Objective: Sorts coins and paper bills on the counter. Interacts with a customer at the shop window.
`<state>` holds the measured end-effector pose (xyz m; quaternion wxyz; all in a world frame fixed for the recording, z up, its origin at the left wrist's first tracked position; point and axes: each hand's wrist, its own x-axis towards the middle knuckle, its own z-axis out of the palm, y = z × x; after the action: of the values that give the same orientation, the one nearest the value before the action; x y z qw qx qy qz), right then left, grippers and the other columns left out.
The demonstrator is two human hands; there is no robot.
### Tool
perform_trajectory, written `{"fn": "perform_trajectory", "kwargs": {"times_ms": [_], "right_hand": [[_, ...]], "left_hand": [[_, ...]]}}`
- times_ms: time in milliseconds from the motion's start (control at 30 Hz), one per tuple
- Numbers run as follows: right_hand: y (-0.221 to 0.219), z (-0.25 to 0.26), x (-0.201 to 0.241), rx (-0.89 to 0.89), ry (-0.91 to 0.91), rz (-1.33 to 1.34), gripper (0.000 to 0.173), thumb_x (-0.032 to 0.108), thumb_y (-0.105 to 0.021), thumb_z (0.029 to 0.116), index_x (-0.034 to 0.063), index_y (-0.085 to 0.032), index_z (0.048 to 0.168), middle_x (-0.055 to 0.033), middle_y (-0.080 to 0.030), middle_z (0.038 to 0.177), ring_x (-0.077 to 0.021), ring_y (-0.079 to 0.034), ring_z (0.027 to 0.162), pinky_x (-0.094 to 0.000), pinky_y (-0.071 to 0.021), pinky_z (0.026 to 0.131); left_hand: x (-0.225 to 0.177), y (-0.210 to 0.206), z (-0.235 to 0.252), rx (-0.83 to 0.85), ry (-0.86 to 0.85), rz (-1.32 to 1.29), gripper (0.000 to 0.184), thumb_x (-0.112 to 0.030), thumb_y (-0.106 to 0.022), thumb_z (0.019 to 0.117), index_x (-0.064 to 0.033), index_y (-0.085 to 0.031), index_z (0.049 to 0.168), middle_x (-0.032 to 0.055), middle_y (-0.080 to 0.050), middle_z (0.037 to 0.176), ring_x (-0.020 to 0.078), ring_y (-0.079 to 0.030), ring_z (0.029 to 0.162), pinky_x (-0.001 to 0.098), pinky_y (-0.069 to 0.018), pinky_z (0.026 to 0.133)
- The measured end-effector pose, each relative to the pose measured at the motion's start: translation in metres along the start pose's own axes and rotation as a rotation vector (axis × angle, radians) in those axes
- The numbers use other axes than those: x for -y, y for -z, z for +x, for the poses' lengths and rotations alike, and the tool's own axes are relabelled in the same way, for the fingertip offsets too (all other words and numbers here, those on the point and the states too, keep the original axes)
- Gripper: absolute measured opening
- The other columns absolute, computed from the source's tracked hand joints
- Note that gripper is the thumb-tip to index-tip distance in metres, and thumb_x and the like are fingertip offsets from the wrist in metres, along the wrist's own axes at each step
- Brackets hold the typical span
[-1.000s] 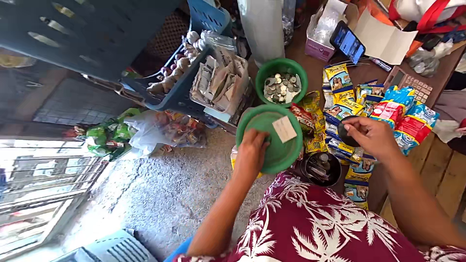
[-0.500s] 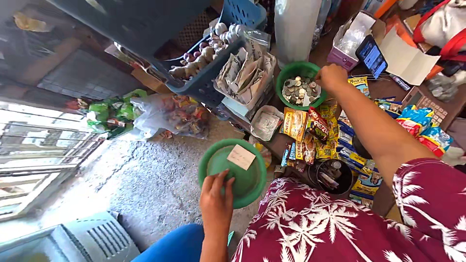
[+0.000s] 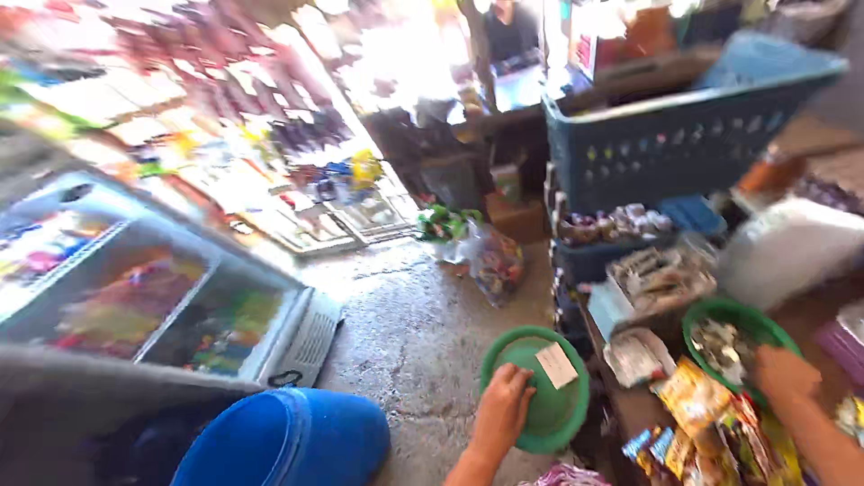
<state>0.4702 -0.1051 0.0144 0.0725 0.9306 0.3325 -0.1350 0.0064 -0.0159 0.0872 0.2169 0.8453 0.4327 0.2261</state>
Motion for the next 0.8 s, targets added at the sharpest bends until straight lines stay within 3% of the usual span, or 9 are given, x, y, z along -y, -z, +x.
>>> {"fn": "perform_trajectory", "kwargs": {"times_ms": [133,333,567,800], "right_hand": [[-0.007,0.007,0.0,0.021,-0.041,0.014,0.03,0.015,-0.068,0.096,-0.0106,-0.066,0.112,-0.0351,-0.066,0.116,-0.0538,-0.064,0.11,-0.068,-0.0514,0.086],[0.003,0.005,-0.004,0.02,-0.06,0.03,0.033,0.018,-0.071,0.0942,-0.0083,-0.067,0.112,-0.0342,-0.066,0.117,-0.053,-0.064,0.112,-0.0681,-0.0505,0.087],[0.001,0.006,0.005,0.027,-0.104,-0.026,0.023,0.009,-0.059,0.0998,-0.0101,-0.066,0.111,-0.0332,-0.066,0.118,-0.0507,-0.064,0.113,-0.0643,-0.0518,0.087],[0.002,0.001,0.009,0.035,-0.091,-0.055,0.024,0.009,-0.061,0.099,-0.0113,-0.065,0.111,-0.0334,-0.066,0.118,-0.0518,-0.063,0.113,-0.0644,-0.0519,0.086]], "left_hand": [[-0.002,0.003,0.001,-0.055,-0.074,-0.012,0.021,-0.006,-0.072,0.0907,0.0009,-0.075,0.111,0.0195,-0.071,0.101,0.0336,-0.071,0.095,0.0457,-0.0595,0.088],[0.001,0.001,-0.005,-0.018,-0.072,-0.026,0.022,-0.005,-0.072,0.09,0.0008,-0.075,0.111,0.0197,-0.071,0.102,0.0328,-0.072,0.094,0.0446,-0.0596,0.088],[0.001,-0.004,-0.011,-0.004,-0.109,-0.033,0.023,-0.005,-0.073,0.0888,0.0015,-0.075,0.11,0.02,-0.071,0.101,0.0328,-0.072,0.094,0.0435,-0.06,0.087],[0.009,-0.005,-0.023,-0.063,-0.131,-0.026,0.022,-0.003,-0.075,0.0849,0.0012,-0.076,0.107,0.0186,-0.071,0.096,0.0324,-0.072,0.09,0.042,-0.0603,0.085]]}}
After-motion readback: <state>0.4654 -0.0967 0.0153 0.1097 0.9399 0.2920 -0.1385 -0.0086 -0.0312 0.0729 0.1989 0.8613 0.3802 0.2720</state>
